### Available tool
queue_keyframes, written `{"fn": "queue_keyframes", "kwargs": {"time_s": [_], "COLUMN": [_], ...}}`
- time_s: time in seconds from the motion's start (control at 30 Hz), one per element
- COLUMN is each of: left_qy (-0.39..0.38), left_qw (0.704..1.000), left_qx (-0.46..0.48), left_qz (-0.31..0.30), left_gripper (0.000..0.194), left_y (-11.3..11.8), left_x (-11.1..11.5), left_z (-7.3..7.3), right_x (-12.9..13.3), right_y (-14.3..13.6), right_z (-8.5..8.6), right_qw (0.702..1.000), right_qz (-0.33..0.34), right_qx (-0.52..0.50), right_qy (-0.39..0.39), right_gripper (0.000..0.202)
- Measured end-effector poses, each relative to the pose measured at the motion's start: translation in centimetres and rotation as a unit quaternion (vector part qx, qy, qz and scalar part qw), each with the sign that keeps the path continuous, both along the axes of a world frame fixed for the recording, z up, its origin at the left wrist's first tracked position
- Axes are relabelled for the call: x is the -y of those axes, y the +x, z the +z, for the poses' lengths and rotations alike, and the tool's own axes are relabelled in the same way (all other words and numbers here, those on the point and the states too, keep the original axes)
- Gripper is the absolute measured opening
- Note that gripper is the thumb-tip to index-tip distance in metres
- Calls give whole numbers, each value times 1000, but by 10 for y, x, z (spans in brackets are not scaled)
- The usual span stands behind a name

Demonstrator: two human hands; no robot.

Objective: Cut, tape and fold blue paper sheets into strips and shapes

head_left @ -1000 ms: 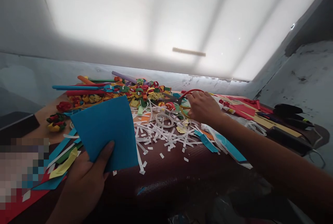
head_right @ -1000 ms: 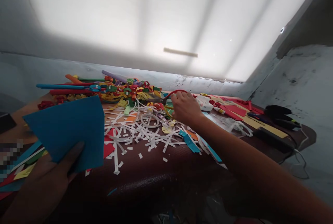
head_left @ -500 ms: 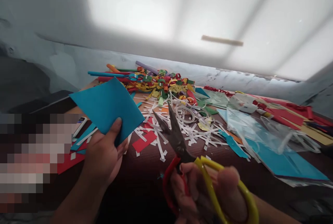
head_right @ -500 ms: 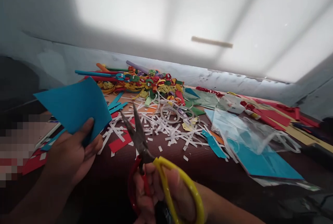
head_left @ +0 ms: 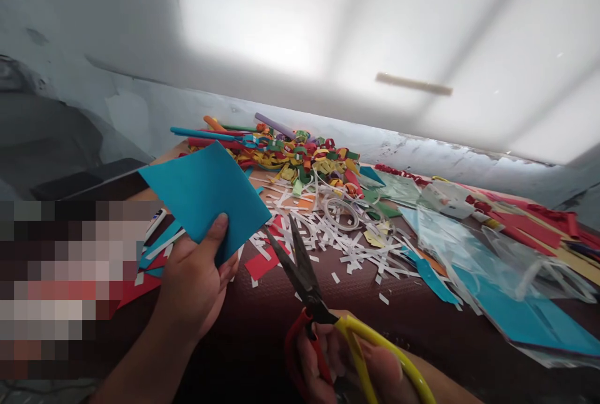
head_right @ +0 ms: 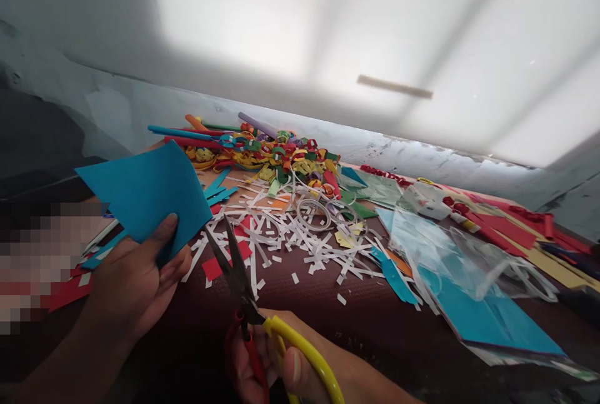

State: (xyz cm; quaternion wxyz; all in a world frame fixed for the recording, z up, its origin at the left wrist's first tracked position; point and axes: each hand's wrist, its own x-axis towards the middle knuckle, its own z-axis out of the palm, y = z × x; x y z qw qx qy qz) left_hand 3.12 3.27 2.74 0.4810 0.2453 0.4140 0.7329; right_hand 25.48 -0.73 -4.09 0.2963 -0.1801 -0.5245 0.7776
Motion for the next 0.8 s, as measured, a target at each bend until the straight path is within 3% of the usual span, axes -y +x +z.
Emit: {"fn": "queue_keyframes", "kwargs": {"time_s": [0.17, 0.43, 0.53, 0.7, 0.8], "left_qy": [0, -24, -40, -71, -79], "left_qw": [1000, 997, 997, 997, 994], "left_qx": [-6, -56, -57, -38, -72], "left_qz": [-5, -42, -28, -17, -7], "left_gripper": [44, 49, 52, 48, 44], "left_y": [1, -1, 0, 2, 0], "left_x": [1, 9, 9, 7, 7], "left_z": [1, -6, -7, 1, -4], "right_x": [2, -16, -20, -24, -25], "right_y": [0, 1, -2, -1, 0], "right_z": [-13, 10, 12, 11, 14], "right_qw": [999, 995, 993, 983, 985], "right_qz": [-16, 36, 40, 76, 86], "right_qx": [-14, -69, -81, -124, -113], "right_qy": [-31, -65, -80, -109, -93], "right_gripper": [88, 103, 107, 101, 96]}}
